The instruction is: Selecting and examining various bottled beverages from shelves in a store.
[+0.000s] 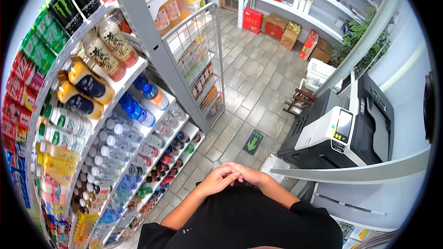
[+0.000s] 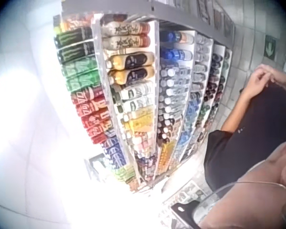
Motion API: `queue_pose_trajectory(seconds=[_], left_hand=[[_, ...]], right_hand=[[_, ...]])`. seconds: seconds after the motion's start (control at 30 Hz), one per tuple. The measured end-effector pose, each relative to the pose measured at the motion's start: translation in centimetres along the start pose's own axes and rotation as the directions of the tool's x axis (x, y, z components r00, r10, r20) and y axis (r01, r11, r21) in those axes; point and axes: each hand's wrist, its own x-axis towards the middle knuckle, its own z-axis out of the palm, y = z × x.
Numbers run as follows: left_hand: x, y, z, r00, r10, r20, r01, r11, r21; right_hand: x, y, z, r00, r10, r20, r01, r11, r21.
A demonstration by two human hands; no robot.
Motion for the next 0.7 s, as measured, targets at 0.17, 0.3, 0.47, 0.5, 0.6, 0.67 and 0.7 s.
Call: queue_pose_trajectory(seconds=[0.17,0.3,0.47,0.5,0.6,0.67,0.7], left_hand=[[3.6,1.9,-4.7,0.996,-0.028,0.08,0.025,0.999,0.04],[5.0,1.0,-9.3,0.992,-0.039,0.122,0.034,0.999,0.039],[7.6,1.9,-14.2,0.957,-0.109,0.268,0.129,0.99,-0.057],[8.4,1.9,-15.2,0.929,-0.123,0.348,0.131,0.991,0.001],[10.2,2.3,-16.2,0.889,-0.177,0.422,0.148,0.984,0.1],[11.4,3.3,-16.3,0.883,-0.21,0.42,0.161,0.976,0.15],[12.1,3.7,-16.4,0.878,-0.227,0.422,0.183,0.973,0.142]], right_hand=[[3.2,-1.8,-2.1,0.989,-0.039,-0.142,0.025,0.995,-0.093],[6.7,-4.0,-1.9,0.986,-0.03,-0.166,0.013,0.995,-0.102],[9.8,-6.0,-1.5,0.979,0.061,-0.194,-0.058,0.998,0.02],[10.5,-6.1,-1.7,0.975,0.066,-0.212,-0.062,0.998,0.024],[11.0,-7.0,-2.4,0.962,0.057,-0.267,-0.052,0.998,0.024],[11.2,-7.5,-3.1,0.952,0.033,-0.305,-0.031,0.999,0.012],[11.5,-7.4,-3.6,0.947,0.032,-0.321,-0.023,0.999,0.032]])
